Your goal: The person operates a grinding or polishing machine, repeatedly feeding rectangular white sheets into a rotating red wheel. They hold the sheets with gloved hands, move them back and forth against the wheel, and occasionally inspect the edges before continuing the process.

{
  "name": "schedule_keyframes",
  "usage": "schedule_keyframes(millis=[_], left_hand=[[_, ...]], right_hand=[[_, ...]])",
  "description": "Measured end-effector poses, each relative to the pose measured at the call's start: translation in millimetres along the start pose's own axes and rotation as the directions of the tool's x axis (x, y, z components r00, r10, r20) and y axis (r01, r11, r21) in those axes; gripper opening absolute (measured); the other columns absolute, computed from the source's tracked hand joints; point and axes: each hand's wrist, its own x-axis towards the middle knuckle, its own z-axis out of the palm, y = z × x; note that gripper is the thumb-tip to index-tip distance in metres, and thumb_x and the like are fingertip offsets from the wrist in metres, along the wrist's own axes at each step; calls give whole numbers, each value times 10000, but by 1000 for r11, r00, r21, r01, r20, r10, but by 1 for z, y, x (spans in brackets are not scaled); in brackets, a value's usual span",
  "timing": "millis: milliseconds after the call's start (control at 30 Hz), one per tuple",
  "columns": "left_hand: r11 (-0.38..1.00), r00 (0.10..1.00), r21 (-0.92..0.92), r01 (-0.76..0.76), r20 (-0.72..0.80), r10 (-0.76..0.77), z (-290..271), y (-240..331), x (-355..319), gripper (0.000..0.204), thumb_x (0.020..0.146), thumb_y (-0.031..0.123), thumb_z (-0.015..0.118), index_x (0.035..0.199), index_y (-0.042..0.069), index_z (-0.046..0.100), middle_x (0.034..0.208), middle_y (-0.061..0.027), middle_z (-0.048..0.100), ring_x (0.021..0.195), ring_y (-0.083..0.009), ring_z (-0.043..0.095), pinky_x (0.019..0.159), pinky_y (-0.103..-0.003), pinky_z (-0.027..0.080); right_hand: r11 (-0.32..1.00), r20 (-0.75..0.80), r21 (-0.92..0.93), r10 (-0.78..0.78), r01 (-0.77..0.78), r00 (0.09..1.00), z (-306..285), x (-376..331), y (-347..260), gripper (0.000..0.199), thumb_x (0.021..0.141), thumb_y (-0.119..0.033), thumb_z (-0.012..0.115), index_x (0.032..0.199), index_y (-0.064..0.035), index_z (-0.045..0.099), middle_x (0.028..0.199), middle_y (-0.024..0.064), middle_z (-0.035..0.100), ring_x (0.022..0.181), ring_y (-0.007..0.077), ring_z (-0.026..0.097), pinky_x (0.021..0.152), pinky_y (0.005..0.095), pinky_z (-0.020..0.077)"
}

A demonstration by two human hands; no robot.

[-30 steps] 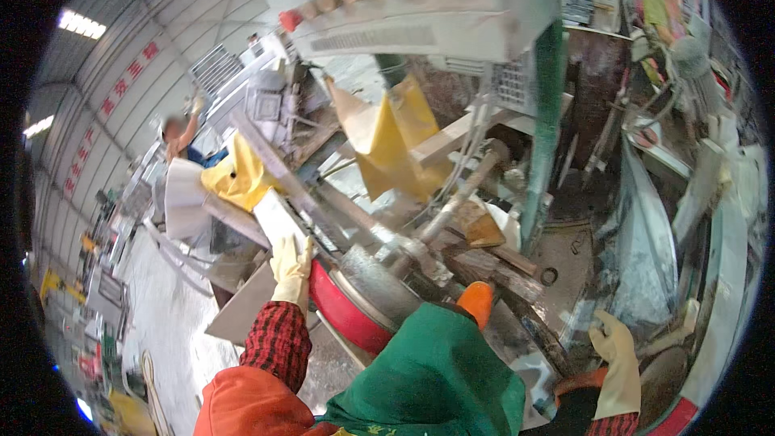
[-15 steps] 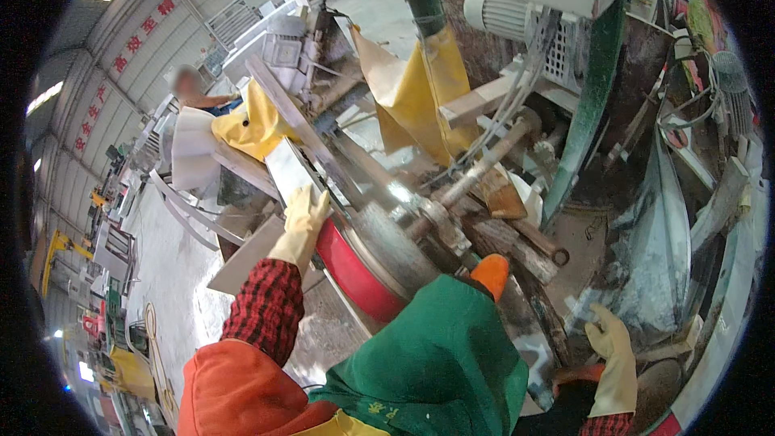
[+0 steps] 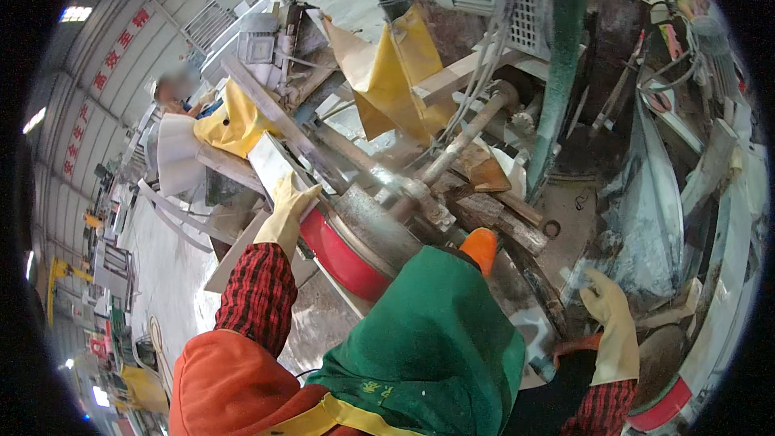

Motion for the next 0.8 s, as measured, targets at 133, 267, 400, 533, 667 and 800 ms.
schedule_keyframes(millis=[133, 267, 400, 533, 667, 800], left_hand=[[997, 993, 49, 53, 106, -58, -8, 26, -26, 890, 663, 459, 866, 1407, 88, 549, 1413, -232, 495, 1375, -432, 421, 1144, -482, 380], [1000, 995, 3, -8, 98, 7, -22, 34, -43, 576, 713, 337, 795, 1239, 119, 712, 1152, -212, 722, 1147, -388, 646, 1016, -426, 497], [780, 930, -528, 336, 317, -187, -38, -38, 35, 370, 813, 283, 729, 1145, 121, 739, 1095, -99, 730, 1082, -287, 666, 928, -435, 531], [830, 768, -457, 321, 638, 54, -91, 38, 30, 413, 793, 283, 758, 1181, 149, 719, 1429, -77, 582, 1409, -291, 446, 1026, -593, 463], [827, 709, -558, 71, 611, 352, -123, 117, -17, 626, 793, 246, 777, 1385, 166, 592, 1309, -72, 617, 1286, -245, 532, 970, -486, 510], [705, 549, -709, 18, 596, 586, -94, 252, -99, 858, 751, 222, 779, 1528, 47, 459, 1330, -115, 633, 1229, -220, 591, 1024, -381, 492]], right_hand=[[999, -9, 34, 28, -28, 1000, -1, 3, 1, 545, 975, -223, 652, 1502, -158, 529, 1409, 214, 625, 1262, 380, 628, 1034, 436, 518], [995, -50, -74, 59, -62, 997, -8, -18, -25, 543, 970, -245, 660, 1494, -161, 542, 1407, 197, 631, 1260, 376, 631, 1038, 423, 514], [1000, -37, 25, 2, -1, 999, -4, -22, -39, 550, 969, -274, 671, 1491, -160, 543, 1416, 191, 626, 1269, 368, 628, 1039, 420, 513], [992, -108, 122, 44, -30, 993, -19, -52, -19, 549, 963, -269, 683, 1487, -173, 551, 1412, 215, 623, 1274, 378, 622, 1035, 430, 514], [972, -119, 169, -143, 162, 983, -10, -36, -19, 542, 959, -268, 685, 1474, -149, 563, 1382, 232, 639, 1299, 366, 605, 1054, 433, 500], [898, -191, 275, -299, 343, 935, -12, -41, -41, 532, 1019, -295, 640, 1476, -45, 535, 1312, 201, 678, 1170, 277, 670, 1014, 406, 523]])
